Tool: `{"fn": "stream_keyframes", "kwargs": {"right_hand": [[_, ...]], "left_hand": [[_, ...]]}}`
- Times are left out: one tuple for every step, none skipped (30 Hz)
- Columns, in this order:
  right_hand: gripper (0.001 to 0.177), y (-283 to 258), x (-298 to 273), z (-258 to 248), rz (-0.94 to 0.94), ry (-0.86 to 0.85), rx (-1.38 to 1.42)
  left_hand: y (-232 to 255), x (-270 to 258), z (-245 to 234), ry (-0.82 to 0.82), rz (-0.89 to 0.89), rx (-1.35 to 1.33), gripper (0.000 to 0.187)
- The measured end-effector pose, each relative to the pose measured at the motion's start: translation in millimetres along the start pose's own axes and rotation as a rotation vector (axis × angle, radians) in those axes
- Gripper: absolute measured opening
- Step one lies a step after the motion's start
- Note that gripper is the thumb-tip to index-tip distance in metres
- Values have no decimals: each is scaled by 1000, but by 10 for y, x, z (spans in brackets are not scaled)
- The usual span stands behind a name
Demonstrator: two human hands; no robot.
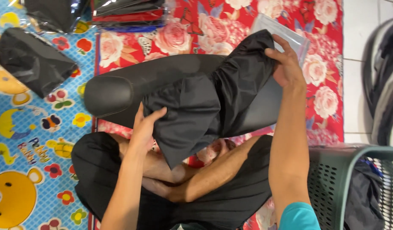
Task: The person folds a black motorcycle seat cover by first stretching the elastic edges over the seat, then removing it and folding the fabric into a compact rectangular shape by hand.
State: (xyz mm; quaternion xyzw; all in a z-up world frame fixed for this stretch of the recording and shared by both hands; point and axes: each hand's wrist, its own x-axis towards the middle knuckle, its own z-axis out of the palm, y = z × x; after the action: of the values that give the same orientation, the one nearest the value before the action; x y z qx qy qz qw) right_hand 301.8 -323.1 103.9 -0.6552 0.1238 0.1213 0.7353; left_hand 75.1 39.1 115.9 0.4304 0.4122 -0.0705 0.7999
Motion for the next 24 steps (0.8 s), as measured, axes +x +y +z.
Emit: {"fn": "stream_keyframes", "kwargs": {"right_hand": [[63, -46, -62, -180, 1, -6, 43], [63, -163, -207, -183, -4, 6, 45], [50, -280, -352, -186, -21, 96, -36], [38, -383, -494, -176, -35, 184, -115], [38, -441, -616, -209, -38, 195, -112], [27, -493, -729, -229, -66, 265, -145], [20, -547, -843, -251, -93, 336, -177], [20, -447, -838, -322, -95, 343, -170], [23, -350, -830, -394, -217, 364, -183], [26, -257, -826, -471, -339, 391, -195], [26, -241, -893, -468, -342, 405, -187], [19, -209, -933, -435, -346, 419, -207], [12, -173, -972, -396, -349, 432, -227], [12, -88, -972, -428, -343, 432, -213], [11, 2, -969, -448, -389, 450, -210], [11, 78, -942, -449, -437, 464, -209], [11, 91, -967, -386, -432, 460, -198], [8, 93, -998, -340, -452, 475, -164], [6, 95, -1031, -298, -471, 491, -130], [6, 497, -751, -673, -465, 494, -125], [11, 868, -505, -1035, -469, 523, -123], [18, 1152, -226, -1392, -480, 558, -120], [18, 1018, -353, -1242, -480, 568, -114], [20, 872, -463, -1075, -521, 546, -61]], "left_hand": [[116, 2, 145, -19, -69, 34, 67], [117, 96, 227, -30, -72, 42, 67], [116, 189, 314, -63, -40, 110, 59], [112, 282, 389, -93, -6, 178, 51], [107, 361, 450, -102, -8, 185, 51], [111, 437, 504, -121, 76, 362, 45], [113, 510, 562, -139, 161, 539, 40], [54, 621, 552, -144, 165, 548, 40], [-3, 732, 547, -114, 275, 711, 55], [-47, 853, 558, -88, 389, 875, 70], [-101, 840, 611, -99, 394, 886, 70], [-141, 825, 632, -4, 550, 1015, 72], [-182, 814, 646, 92, 709, 1140, 73], [-233, 733, 709, 97, 711, 1154, 73], [-280, 661, 765, 222, 1020, 1293, 79], [-317, 603, 818, 353, 1334, 1412, 85], [-345, 569, 926, 359, 1335, 1424, 85], [-390, 526, 1043, 202, 1441, 1451, 72], [-440, 485, 1161, 39, 1541, 1471, 60], [-499, 529, 1234, 34, 1539, 1479, 60], [-562, 572, 1314, -131, 1486, 1547, 64], [-624, 619, 1438, -301, 1436, 1606, 68], [-769, 698, 1486, -311, 1442, 1610, 68], [-903, 786, 1525, -383, 1381, 1737, 82]]}}
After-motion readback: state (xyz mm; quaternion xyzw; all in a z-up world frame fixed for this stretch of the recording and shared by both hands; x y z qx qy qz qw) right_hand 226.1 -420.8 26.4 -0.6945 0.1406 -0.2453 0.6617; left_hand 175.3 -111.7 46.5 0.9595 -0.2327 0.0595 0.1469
